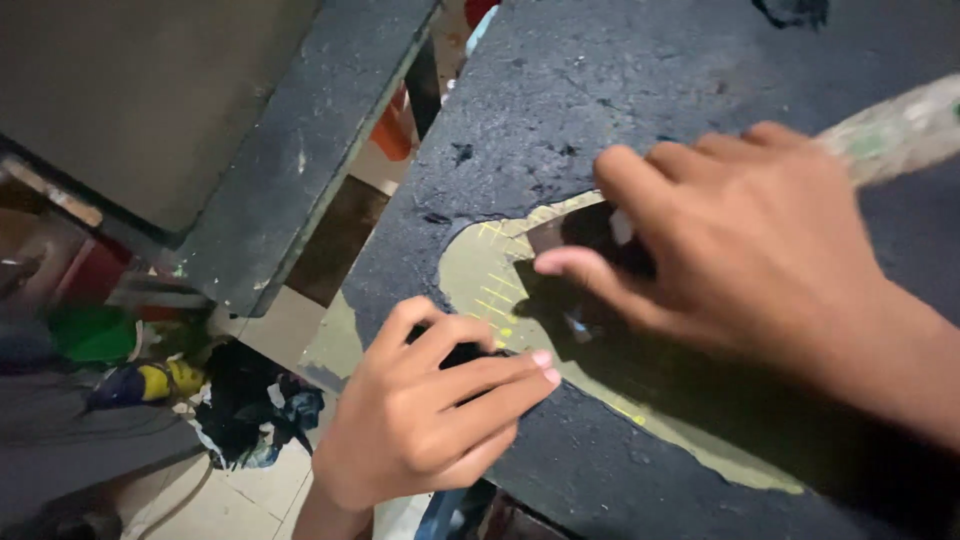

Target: Using a putty knife or scraper to remove thick ink residue from a flat work surface.

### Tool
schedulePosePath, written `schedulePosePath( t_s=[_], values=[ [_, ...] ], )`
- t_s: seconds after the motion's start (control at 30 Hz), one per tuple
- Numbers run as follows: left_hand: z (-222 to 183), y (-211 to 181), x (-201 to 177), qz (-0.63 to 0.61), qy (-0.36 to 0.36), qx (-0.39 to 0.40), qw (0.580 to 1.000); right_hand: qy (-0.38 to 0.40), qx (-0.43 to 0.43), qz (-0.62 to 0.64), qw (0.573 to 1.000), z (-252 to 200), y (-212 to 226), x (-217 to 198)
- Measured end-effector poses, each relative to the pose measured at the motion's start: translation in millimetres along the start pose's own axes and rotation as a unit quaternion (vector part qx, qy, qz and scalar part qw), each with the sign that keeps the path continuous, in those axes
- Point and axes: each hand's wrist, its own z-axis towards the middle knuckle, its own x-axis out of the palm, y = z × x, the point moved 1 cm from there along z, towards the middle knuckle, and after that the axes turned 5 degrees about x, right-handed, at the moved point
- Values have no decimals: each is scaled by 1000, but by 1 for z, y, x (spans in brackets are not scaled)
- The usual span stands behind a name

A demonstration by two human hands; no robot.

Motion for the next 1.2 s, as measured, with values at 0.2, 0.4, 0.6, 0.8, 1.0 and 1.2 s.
schedulePosePath(
  t_s=[0.2, 0.4, 0.6, 0.8, 1.0, 1.2],
  values=[
    [1, -7, 2, 57, -2, -15, 998, 48, -78, 206, 974, -42, -14, 13],
    [28, -14, 5, 68, 127, 1, 990, -4, -88, 121, 989, -98, -30, 8],
    [60, -26, 25, 59, 98, 114, 987, -21, -74, 178, 981, -117, -41, 10],
    [80, -8, 22, 50, 196, 54, 978, -73, -102, 151, 981, -111, -34, 11],
    [97, 19, 40, -188, 301, -74, 932, -84, -189, 120, 971, -87, -20, 7],
    [98, 20, 39, -214, 324, -152, 909, -95, -199, 164, 962, -78, -13, 8]
  ],
)
